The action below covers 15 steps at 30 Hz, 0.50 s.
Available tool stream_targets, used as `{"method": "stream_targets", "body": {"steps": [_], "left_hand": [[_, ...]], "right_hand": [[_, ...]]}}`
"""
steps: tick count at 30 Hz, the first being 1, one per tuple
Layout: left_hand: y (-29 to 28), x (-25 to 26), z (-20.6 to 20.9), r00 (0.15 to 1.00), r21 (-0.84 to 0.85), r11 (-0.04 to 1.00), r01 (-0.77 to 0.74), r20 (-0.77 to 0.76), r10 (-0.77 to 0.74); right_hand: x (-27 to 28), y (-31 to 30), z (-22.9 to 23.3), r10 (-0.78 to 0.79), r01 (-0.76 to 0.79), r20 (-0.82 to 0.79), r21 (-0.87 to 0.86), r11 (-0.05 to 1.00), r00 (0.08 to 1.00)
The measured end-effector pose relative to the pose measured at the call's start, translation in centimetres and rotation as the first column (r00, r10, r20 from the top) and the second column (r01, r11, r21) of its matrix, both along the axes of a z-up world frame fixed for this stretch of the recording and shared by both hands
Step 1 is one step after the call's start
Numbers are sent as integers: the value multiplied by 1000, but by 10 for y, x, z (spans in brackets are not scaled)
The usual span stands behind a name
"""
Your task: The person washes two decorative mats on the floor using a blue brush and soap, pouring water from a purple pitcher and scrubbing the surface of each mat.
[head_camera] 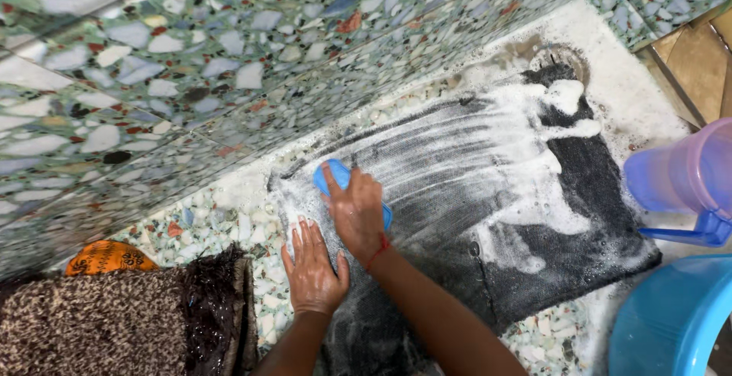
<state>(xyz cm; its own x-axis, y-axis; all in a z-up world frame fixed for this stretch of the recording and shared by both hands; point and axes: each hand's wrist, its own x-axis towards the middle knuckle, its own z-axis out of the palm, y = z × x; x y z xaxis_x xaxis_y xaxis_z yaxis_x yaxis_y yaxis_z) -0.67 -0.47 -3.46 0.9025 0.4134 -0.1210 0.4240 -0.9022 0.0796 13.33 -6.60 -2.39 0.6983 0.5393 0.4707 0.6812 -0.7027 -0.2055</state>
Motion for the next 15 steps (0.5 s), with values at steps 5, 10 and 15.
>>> {"method": "stream_targets", "body": {"steps": [5,10,15], "left_hand": [[3,-5,-16,992,50,998,43,121,-49],[1,-9,-23,990,50,998,46,135,-52],[3,-8,-21,990,56,997,48,129,-55]], "right_hand": [[154,-121,-20,83,227,359,-737,636,930],[222,-238,2,-634,598,23,-362,716,773],[129,-98,-21,-486,455,1,-352,818,874]]}}
